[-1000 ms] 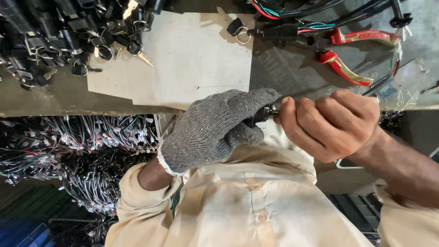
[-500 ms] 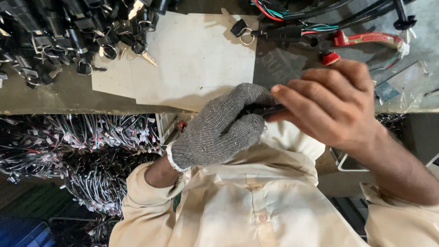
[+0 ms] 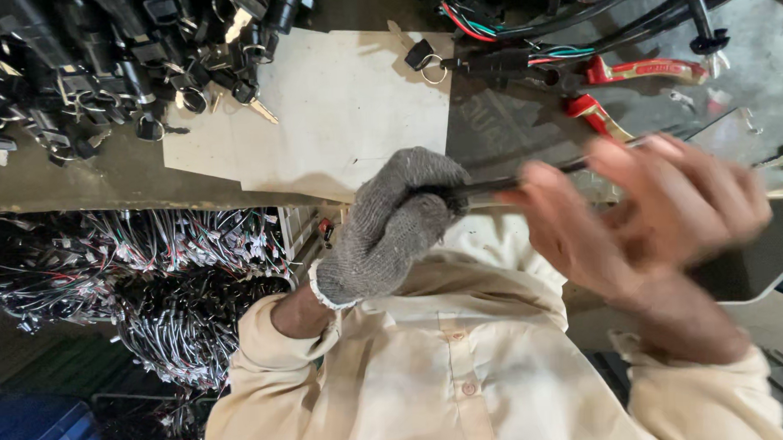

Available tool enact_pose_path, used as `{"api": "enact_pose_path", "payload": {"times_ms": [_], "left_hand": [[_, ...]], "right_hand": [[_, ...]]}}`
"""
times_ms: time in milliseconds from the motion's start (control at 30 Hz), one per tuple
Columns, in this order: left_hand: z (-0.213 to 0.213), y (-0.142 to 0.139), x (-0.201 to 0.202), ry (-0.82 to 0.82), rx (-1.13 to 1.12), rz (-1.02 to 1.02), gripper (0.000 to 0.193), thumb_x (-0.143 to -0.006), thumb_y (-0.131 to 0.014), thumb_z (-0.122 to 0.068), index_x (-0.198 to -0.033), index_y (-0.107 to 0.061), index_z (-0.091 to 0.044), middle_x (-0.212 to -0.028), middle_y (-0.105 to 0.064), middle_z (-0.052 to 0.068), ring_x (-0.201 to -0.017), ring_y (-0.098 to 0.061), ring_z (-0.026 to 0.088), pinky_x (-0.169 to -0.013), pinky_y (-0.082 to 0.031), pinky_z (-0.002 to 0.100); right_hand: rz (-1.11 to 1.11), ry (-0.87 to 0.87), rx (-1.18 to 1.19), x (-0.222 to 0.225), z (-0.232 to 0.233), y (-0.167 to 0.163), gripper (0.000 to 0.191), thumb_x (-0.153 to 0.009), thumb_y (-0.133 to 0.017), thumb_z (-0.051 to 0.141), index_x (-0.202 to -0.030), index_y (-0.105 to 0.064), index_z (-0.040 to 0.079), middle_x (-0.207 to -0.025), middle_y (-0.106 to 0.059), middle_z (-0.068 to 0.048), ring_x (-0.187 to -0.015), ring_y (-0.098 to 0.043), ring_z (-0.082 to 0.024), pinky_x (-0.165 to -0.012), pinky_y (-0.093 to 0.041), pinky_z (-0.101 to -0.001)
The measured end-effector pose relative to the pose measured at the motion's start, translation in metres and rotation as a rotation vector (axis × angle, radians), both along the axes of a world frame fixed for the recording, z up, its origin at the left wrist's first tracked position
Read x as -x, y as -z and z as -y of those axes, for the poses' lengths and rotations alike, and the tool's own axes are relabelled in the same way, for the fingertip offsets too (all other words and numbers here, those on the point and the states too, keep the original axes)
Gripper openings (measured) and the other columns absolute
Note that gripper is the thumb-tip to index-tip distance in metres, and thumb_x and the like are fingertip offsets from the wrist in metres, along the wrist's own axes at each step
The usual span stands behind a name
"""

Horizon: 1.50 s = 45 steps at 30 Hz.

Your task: The person works at a bench covered with black cable connectors, holding a black cable in a gloved hand and using red-handled pliers to work on the cable ends, pulling and positioning the cable and handling connector parts one at a time.

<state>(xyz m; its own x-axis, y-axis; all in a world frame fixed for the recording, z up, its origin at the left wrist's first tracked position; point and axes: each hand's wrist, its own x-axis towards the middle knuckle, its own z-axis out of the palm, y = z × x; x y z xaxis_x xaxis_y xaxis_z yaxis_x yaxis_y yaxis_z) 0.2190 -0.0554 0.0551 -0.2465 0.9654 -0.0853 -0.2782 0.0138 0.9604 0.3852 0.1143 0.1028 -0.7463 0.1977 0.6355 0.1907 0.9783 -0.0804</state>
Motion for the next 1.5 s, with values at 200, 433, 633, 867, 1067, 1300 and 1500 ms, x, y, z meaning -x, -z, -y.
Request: {"api": "enact_pose_path", "payload": {"times_ms": [200, 433, 633, 867, 1067, 1300, 1500], "left_hand": [[0.006, 0.008, -0.021, -0.105, 0.036, 0.315, 0.027, -0.114, -0.051, -0.013, -0.138, -0.051, -0.002, -0.112, -0.061, 0.005, -0.086, -0.055, 0.005, -0.076, -0.049, 0.021], [0.002, 0.007, -0.035, -0.17, 0.178, 0.272, 0.057, -0.106, -0.052, -0.015, -0.157, -0.028, -0.007, -0.122, -0.06, 0.007, -0.091, -0.058, 0.009, -0.078, -0.054, 0.023], [0.015, 0.014, -0.043, -0.134, 0.093, 0.069, 0.049, -0.113, -0.047, -0.016, -0.158, -0.032, -0.002, -0.131, -0.055, 0.005, -0.103, -0.057, 0.01, -0.089, -0.055, 0.023], [0.001, 0.014, -0.043, -0.318, 0.16, 0.042, 0.043, -0.108, -0.046, -0.022, -0.146, -0.042, -0.002, -0.11, -0.056, 0.002, -0.078, -0.049, 0.005, -0.066, -0.046, 0.021], [-0.011, -0.006, -0.028, -0.302, -0.005, 0.258, 0.037, -0.113, -0.052, -0.034, -0.13, -0.053, -0.002, -0.097, -0.062, 0.004, -0.07, -0.049, 0.003, -0.063, -0.041, 0.017], [-0.023, -0.017, -0.019, -0.197, -0.079, -0.103, 0.03, -0.117, -0.049, -0.032, -0.131, -0.048, -0.005, -0.107, -0.061, 0.003, -0.089, -0.057, 0.007, -0.08, -0.05, 0.024], [-0.017, -0.021, -0.017, -0.151, -0.034, 0.101, 0.032, -0.118, -0.049, -0.031, -0.135, -0.049, -0.004, -0.101, -0.063, 0.002, -0.081, -0.052, 0.005, -0.074, -0.047, 0.022]], "right_hand": [[-0.388, -0.174, 1.475, 0.011, 0.046, 0.042, 0.049, -0.097, -0.072, 0.006, -0.135, -0.041, 0.005, -0.131, -0.054, -0.014, -0.117, -0.059, -0.022, -0.1, -0.051, -0.0338], [-0.211, -0.363, 1.608, -0.011, 0.04, 0.069, 0.021, -0.098, -0.072, -0.001, -0.118, -0.067, -0.006, -0.122, -0.06, -0.017, -0.115, -0.058, -0.02, -0.105, -0.045, -0.0316], [-0.143, -0.401, 1.544, -0.007, 0.028, 0.07, 0.019, -0.092, -0.075, 0.006, -0.108, -0.07, -0.004, -0.111, -0.064, -0.013, -0.112, -0.06, -0.02, -0.099, -0.047, -0.0311], [-0.161, -0.319, 1.564, 0.018, 0.036, 0.064, 0.022, -0.099, -0.077, 0.014, -0.112, -0.064, 0.002, -0.114, -0.063, -0.011, -0.11, -0.059, -0.021, -0.099, -0.048, -0.0329], [0.213, 0.222, 0.4, -0.003, -0.017, 0.044, 0.056, -0.099, -0.085, 0.047, -0.132, -0.066, 0.007, -0.13, -0.06, -0.013, -0.119, -0.057, -0.033, -0.105, -0.037, -0.0462], [0.408, 0.355, 0.313, -0.047, -0.024, 0.078, 0.056, -0.104, -0.075, 0.056, -0.127, -0.062, 0.007, -0.124, -0.063, -0.011, -0.116, -0.057, -0.032, -0.105, -0.03, -0.0458], [-0.314, 0.026, 1.592, -0.055, -0.017, 0.076, 0.054, -0.091, -0.072, 0.057, -0.114, -0.062, 0.009, -0.11, -0.066, -0.002, -0.098, -0.057, -0.019, -0.089, -0.043, -0.0368]]}}
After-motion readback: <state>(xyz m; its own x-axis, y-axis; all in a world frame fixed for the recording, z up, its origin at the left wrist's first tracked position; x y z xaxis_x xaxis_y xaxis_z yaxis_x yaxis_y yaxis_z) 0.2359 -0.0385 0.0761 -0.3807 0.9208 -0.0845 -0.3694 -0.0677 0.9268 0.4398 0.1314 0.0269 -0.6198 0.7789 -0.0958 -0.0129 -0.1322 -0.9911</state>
